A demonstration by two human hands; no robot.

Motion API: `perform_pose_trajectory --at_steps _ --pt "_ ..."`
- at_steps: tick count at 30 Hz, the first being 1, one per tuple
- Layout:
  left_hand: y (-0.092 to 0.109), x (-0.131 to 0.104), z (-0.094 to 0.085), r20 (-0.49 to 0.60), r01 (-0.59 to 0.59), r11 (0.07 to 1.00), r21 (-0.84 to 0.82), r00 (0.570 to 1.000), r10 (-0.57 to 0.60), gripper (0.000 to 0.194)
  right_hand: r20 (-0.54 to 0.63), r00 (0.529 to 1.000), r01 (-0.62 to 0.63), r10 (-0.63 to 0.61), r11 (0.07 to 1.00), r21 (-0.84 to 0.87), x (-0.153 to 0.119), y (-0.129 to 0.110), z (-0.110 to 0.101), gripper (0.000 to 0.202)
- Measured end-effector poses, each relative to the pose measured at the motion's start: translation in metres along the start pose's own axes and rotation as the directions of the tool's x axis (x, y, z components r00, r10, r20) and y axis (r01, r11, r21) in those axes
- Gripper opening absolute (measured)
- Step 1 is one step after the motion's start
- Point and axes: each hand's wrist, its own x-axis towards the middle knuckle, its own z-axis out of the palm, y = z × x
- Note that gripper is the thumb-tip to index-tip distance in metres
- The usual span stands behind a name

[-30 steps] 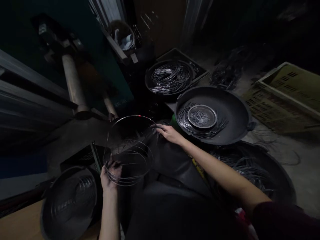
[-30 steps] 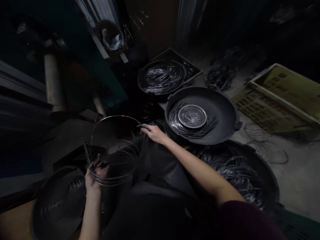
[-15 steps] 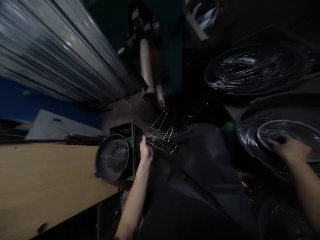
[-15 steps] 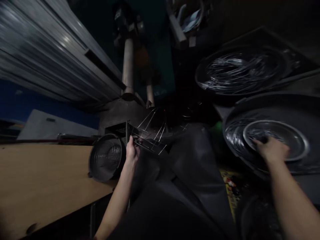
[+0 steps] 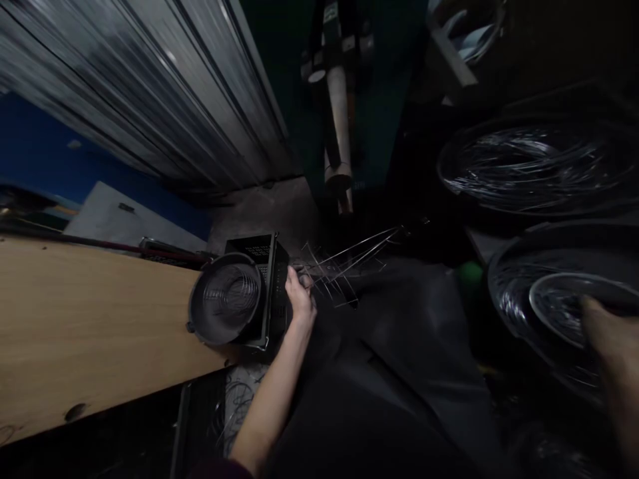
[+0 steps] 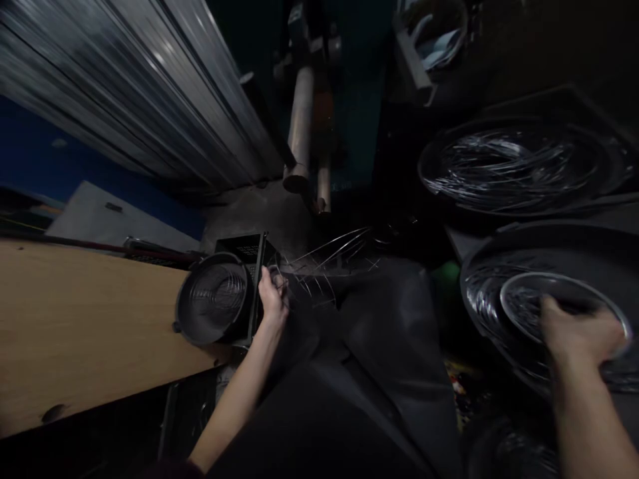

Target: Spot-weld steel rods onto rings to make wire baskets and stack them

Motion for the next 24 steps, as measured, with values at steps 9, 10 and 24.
perform_pose_trajectory --at_steps 9,10,24 --pt "0.01 0.028 0.027 0.034 -0.107 0.994 -0.014 0.994 0.107 0.035 0.378 0.765 0.462 -0.522 0.853 0.243 -0.105 -0.082 0.002 0.044" --pt "0.011 0.029 0.027 0.047 -0.103 0.995 -0.015 0.993 0.104 0.035 0.374 0.783 0.431 -0.497 0.867 0.249 -0.107 -0.086 0.003 0.042" --pt "0.005 0.045 0.023 -0.033 -0.138 0.99 -0.042 0.99 0.136 0.036 0.857 0.507 -0.843 -0.089 0.155 0.515 -0.174 -0.284 0.028 0.026"
